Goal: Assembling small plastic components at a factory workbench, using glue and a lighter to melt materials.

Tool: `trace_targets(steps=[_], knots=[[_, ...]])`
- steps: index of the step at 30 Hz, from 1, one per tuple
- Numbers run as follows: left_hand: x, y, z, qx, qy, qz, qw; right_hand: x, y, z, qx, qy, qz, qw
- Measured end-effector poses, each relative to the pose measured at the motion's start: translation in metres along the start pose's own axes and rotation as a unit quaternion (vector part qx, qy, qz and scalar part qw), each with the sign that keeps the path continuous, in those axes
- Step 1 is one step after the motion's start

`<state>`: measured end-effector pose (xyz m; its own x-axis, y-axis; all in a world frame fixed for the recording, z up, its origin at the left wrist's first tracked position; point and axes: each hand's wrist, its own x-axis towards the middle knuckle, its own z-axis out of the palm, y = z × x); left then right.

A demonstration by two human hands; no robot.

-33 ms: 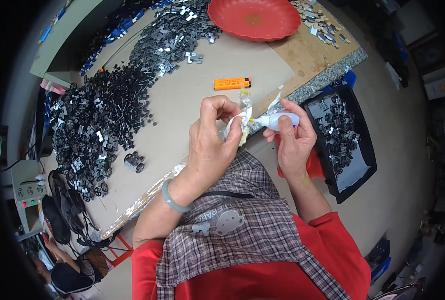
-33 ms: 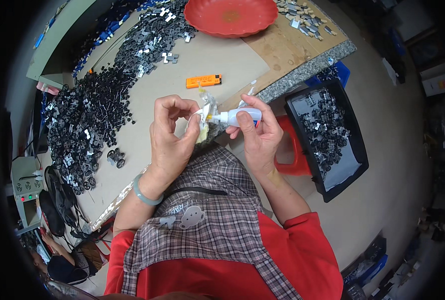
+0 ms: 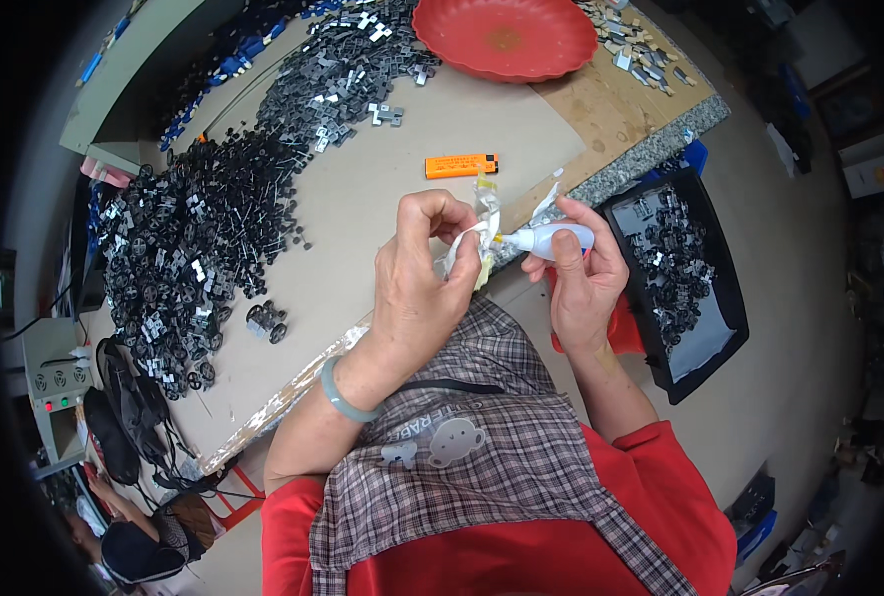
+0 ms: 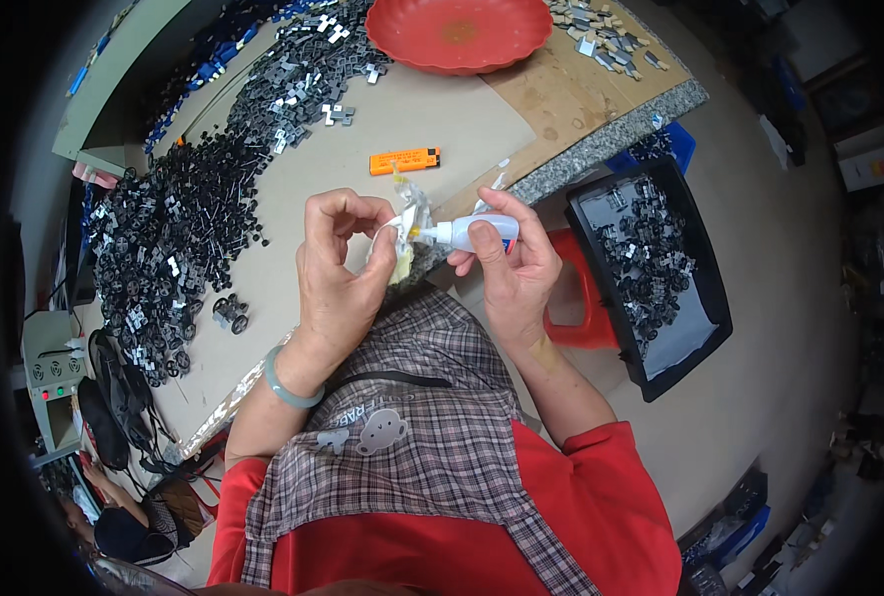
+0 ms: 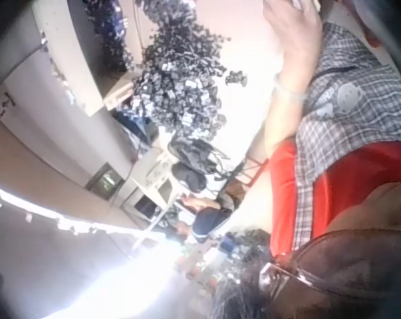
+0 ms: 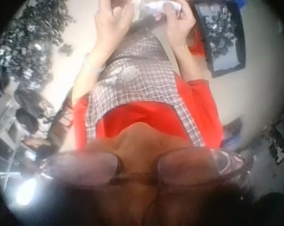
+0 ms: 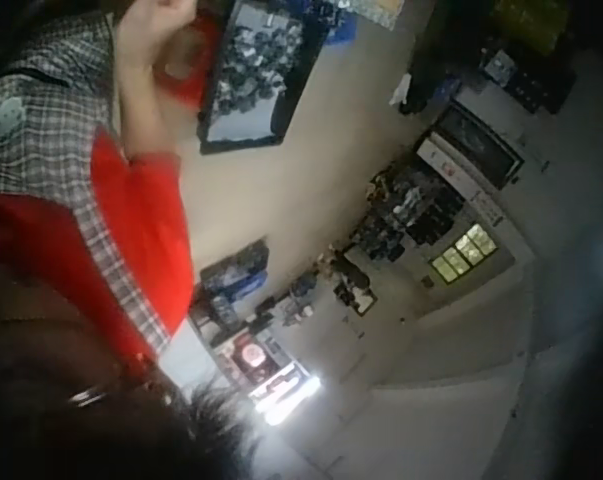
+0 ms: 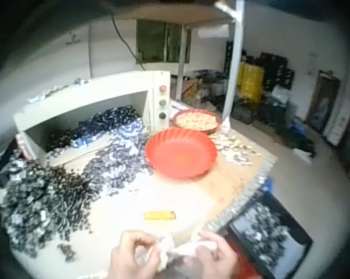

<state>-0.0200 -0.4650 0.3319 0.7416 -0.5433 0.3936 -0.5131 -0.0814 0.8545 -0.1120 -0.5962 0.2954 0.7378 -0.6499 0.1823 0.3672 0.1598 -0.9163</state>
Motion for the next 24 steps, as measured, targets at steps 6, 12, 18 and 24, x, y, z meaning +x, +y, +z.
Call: trace_targets(steps=[6,12,18,24], knots=[[0.000,0.001,-0.003,0.060,0.020,0.047,0.997,-0.001,-0.002,0.007,0.005,0.007,0.004,1.000],[0.000,0.002,-0.008,0.057,0.025,0.049,0.997,-0.002,-0.002,0.009,0.007,0.000,0.006,1.000],[0.008,-0.008,-0.032,0.030,0.076,0.018,0.996,0.005,0.000,-0.006,0.000,0.033,0.006,0.999],[0.004,-0.004,-0.028,-0.031,0.035,-0.028,0.998,0.005,0.002,0.001,0.023,0.015,0.008,1.000]])
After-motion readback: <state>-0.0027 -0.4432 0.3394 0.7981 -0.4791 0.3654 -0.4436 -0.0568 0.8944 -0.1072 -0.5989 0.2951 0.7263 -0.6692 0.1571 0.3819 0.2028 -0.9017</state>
